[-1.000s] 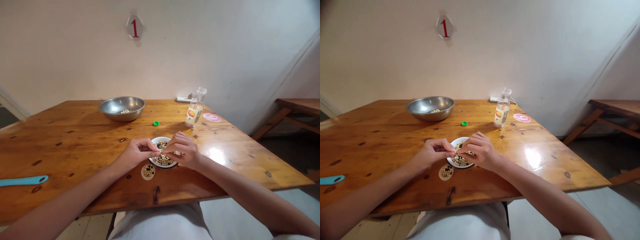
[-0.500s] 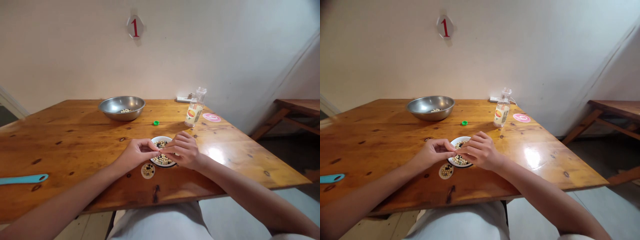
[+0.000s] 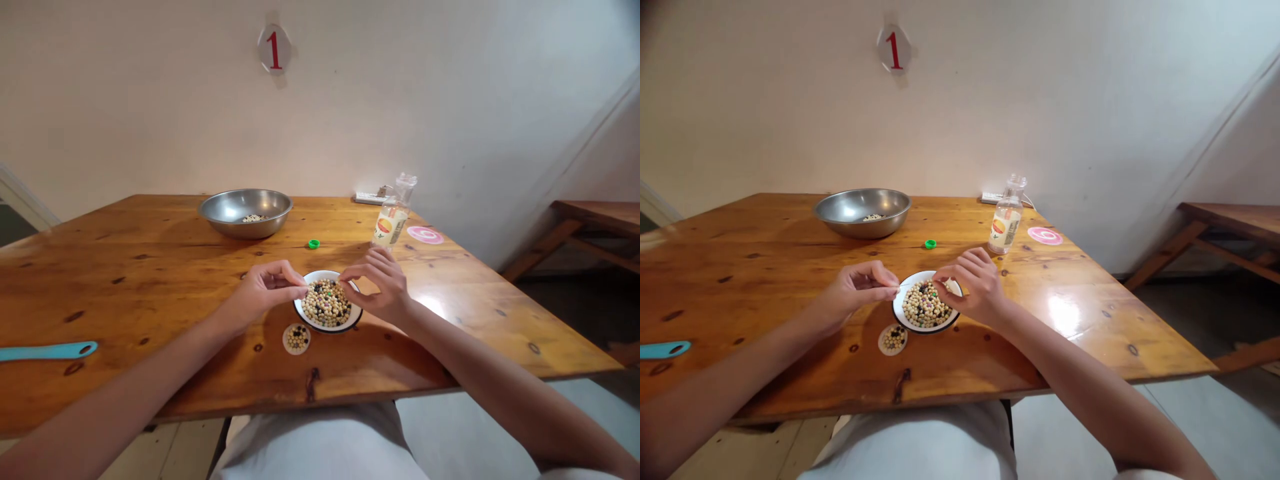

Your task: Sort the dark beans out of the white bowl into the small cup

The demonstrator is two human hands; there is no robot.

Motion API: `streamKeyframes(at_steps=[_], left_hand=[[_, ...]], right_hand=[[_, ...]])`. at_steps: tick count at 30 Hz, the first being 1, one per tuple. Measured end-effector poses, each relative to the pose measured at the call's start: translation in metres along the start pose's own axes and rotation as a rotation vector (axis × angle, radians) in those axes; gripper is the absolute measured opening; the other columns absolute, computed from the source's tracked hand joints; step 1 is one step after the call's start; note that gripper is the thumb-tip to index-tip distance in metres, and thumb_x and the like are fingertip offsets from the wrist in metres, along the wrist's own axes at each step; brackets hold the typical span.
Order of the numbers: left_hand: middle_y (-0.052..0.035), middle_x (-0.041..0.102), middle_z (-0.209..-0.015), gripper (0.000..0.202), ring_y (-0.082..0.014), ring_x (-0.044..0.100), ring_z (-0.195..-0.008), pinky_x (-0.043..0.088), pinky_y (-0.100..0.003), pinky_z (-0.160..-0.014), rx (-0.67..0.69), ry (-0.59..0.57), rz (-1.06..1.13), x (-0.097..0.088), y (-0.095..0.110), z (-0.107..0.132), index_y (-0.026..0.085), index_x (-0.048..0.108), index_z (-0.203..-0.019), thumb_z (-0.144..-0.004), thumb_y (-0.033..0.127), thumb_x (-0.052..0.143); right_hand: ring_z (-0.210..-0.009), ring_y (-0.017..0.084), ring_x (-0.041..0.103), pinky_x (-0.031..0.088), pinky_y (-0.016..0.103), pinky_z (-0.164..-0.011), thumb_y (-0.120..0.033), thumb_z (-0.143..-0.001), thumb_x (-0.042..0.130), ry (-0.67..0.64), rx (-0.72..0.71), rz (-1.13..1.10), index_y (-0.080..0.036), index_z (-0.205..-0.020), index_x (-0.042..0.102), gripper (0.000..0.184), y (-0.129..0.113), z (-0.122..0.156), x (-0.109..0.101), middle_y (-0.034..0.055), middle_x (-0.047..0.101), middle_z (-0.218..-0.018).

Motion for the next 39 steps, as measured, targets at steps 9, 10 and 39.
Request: streamKeyframes(at_steps=[9,10,39], left_hand=[[0.001,0.067,-0.07,0.018,-0.0115,0.061,-0.068,0.049,-0.023,-0.069,0.028,-0.001,-0.018,0.001,-0.005,-0.001,0.016,0.06,-0.062,-0.062,0.023,0.076],[0.0005,0.067,-0.071,0.017,-0.0121,0.061,-0.069,0.05,-0.023,-0.069,0.032,-0.017,-0.035,0.004,-0.007,-0.001,0.015,0.061,-0.063,-0.063,0.023,0.076],[0.0024,0.062,-0.073,0.02,-0.0102,0.059,-0.07,0.048,-0.022,-0.069,0.144,0.059,0.063,0.005,-0.015,-0.001,0.016,0.058,-0.073,-0.064,0.018,0.076]], right_hand=[[-0.071,0.017,0.055,0.04,0.033,-0.071,-0.023,-0.087,0.056,-0.128,0.178,-0.126,-0.019,-0.092,0.063,0.009,0.004,0.001,0.004,0.0041,0.065,-0.076],[-0.074,0.018,0.056,0.039,0.033,-0.071,-0.027,-0.09,0.052,-0.195,0.206,-0.171,-0.019,-0.09,0.064,0.014,0.001,0.0,0.007,0.0049,0.066,-0.078],[-0.063,0.013,0.053,0.044,0.027,-0.067,-0.022,-0.083,0.059,-0.256,0.374,-0.408,-0.018,-0.067,0.056,0.017,-0.011,0.0,0.014,-0.0003,0.061,-0.063]])
Point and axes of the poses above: each hand's wrist, its own z-axis away from the middle knuckle, its own x-axis out of the palm, y = z × x, the point moved 2 cm from there along -z, towards the middle knuckle
